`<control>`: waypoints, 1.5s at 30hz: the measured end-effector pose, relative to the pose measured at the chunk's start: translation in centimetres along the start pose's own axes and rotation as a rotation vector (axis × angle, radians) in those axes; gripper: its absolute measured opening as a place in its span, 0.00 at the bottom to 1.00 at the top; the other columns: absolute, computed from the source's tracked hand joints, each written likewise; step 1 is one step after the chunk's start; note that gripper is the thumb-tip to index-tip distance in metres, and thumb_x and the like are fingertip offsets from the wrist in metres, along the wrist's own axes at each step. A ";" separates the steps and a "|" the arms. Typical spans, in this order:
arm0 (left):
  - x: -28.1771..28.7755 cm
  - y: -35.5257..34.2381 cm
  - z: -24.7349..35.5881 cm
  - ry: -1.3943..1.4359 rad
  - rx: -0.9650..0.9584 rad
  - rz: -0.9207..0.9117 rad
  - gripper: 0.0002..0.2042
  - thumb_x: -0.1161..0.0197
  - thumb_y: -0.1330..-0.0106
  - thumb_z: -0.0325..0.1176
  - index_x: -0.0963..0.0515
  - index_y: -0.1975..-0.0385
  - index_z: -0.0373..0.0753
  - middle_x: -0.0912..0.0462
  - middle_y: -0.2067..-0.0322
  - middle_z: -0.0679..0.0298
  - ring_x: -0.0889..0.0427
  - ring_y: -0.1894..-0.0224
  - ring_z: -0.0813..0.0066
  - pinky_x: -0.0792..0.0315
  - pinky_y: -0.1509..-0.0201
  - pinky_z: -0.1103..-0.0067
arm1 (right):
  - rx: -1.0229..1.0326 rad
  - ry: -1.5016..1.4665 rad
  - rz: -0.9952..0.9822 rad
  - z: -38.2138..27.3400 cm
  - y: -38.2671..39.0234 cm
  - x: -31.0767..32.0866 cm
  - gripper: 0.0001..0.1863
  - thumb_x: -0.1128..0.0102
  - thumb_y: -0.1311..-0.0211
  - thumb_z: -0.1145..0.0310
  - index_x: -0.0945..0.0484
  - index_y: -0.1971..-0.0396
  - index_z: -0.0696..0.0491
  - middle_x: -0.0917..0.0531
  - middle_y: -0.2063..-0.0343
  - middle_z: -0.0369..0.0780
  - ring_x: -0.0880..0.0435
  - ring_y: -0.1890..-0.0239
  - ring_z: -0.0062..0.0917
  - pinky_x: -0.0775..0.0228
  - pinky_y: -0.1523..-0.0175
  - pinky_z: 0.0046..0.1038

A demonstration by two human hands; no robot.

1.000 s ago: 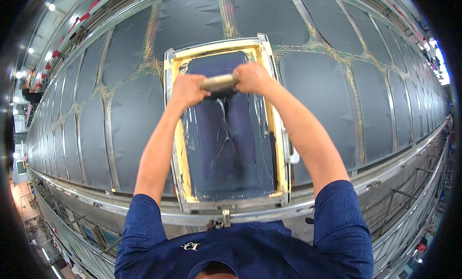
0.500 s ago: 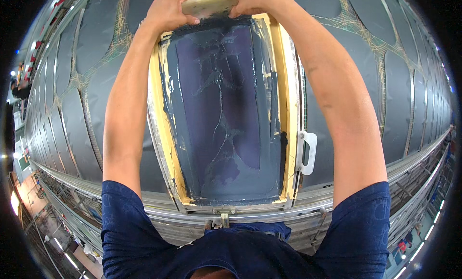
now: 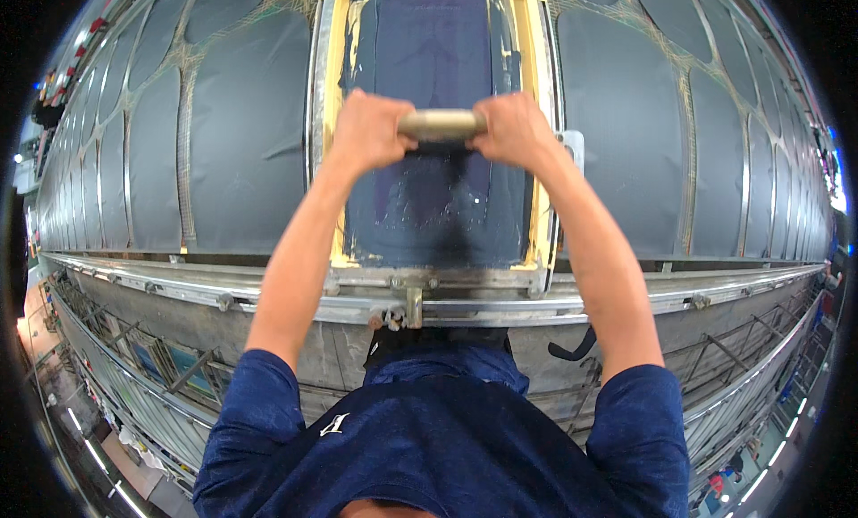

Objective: The person uses a squeegee to pull ink across a screen printing frame mounted on a large curved surface. They repeatedly lift and reposition the frame to cover different sections of the surface, maintaining consistent pressure and motion throughout.

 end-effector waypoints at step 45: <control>6.9 35.7 -19.6 0.028 -0.170 0.265 0.16 0.28 0.56 0.23 0.15 0.65 0.45 0.11 0.65 0.70 0.18 0.69 0.67 0.32 0.59 0.69 | -0.738 -0.686 0.795 -19.8 -4.9 -12.4 0.14 0.42 0.33 0.60 0.18 0.61 0.56 0.13 0.68 0.54 0.13 0.60 0.51 0.23 0.53 0.44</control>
Point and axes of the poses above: each hand's wrist, its own y-axis away from the middle knuckle, its own x-axis out of the back of the hand, z = x × y, the point moved 3 cm from there along -y, towards the middle knuckle
